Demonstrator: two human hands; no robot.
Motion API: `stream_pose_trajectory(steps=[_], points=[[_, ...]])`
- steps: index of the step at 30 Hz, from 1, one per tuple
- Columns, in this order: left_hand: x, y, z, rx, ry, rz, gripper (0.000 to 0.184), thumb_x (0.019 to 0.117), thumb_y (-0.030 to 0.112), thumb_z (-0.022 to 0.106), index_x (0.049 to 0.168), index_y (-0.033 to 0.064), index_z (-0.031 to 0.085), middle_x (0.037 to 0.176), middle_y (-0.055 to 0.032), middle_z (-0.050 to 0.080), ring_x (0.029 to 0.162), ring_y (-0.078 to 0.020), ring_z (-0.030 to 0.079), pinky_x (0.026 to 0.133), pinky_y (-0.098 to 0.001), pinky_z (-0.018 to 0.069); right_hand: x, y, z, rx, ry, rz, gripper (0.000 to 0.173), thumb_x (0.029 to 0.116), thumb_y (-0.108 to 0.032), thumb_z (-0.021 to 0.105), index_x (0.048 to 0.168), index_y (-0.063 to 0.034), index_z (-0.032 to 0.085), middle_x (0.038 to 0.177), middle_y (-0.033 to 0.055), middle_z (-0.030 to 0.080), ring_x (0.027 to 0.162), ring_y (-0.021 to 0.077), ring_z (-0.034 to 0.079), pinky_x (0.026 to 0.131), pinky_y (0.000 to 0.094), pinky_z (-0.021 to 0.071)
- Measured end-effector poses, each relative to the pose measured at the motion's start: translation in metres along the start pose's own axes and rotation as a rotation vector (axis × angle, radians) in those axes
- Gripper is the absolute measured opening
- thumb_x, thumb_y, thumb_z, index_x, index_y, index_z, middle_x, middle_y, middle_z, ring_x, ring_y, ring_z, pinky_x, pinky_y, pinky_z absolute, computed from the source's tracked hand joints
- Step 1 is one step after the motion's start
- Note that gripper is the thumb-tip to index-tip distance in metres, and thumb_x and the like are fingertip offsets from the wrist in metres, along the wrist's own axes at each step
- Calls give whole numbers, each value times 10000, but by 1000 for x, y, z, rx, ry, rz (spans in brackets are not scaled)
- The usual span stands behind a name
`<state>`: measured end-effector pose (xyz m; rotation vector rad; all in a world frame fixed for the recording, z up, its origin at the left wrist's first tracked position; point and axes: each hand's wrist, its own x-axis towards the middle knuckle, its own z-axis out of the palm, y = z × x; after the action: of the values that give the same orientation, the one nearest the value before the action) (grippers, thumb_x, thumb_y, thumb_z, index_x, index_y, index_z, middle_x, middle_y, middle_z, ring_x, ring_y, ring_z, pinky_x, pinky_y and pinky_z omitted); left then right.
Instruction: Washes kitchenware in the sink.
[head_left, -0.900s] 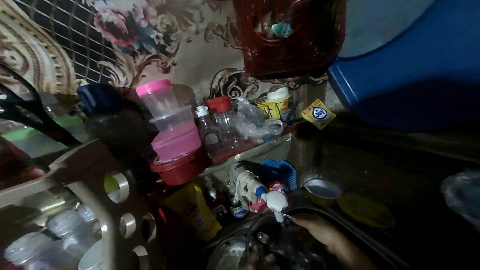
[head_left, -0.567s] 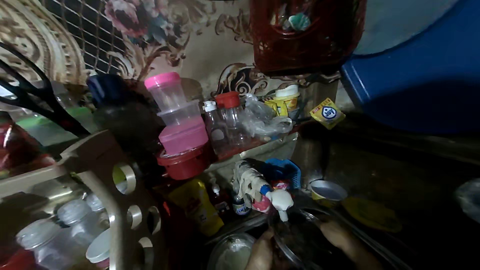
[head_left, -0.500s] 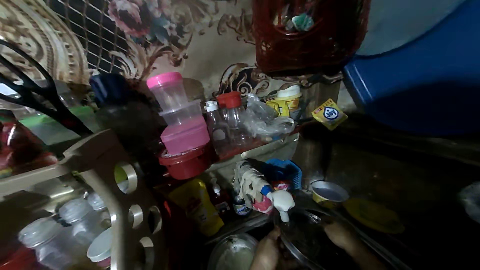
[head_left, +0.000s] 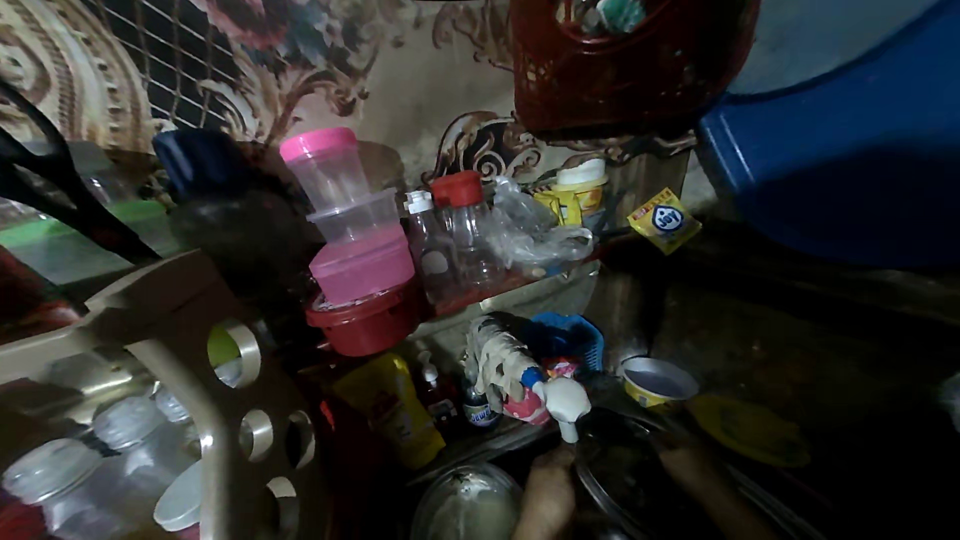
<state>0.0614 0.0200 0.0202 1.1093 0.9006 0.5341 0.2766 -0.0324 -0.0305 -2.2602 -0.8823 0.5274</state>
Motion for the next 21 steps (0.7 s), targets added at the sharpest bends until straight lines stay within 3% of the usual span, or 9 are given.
stream_pose_trajectory(steps=[3,7,12,15,19,21], points=[[-2,2,-4,176,45,74,374,1105,294,434,1169,7,665,974,-133,697,842,-210,685,761,-408,591,-3,0,-3,0,11,-53,352,1080,-191,511,1249,86,647,1284,309,632,1250,432,592,1099,567,424],[-3,9,-12,277,-43,46,346,1092,276,456,1181,8,655,944,-133,713,775,-214,710,695,-399,616,0,5,-2,11,8,-99,321,1075,-169,522,1187,98,661,1214,312,652,1182,435,617,1058,573,443],[-4,15,-16,330,-106,76,301,1050,185,534,1278,3,610,1056,-153,707,863,-226,725,755,-415,632,1,7,-2,0,-28,-55,359,1089,-206,499,1223,95,642,1257,309,633,1215,437,600,1078,570,432],[-5,8,-16,333,-89,193,449,968,109,641,1390,2,532,1102,-151,697,882,-189,707,769,-371,613,1,12,0,13,-30,-23,391,1100,-235,476,1266,82,631,1307,302,616,1264,425,579,1103,562,417],[-17,-8,-5,232,-58,252,736,907,22,675,1551,-30,322,1276,-193,658,1081,-190,684,943,-359,569,-5,19,4,65,-16,54,428,1108,-266,448,1278,87,620,1321,309,604,1265,428,576,1097,581,416],[-31,-22,8,181,-49,260,658,937,67,676,1505,-62,370,1222,-199,674,1043,-193,696,919,-365,583,-10,22,10,120,43,98,436,1110,-274,444,1252,92,632,1284,315,621,1233,436,590,1073,591,426]])
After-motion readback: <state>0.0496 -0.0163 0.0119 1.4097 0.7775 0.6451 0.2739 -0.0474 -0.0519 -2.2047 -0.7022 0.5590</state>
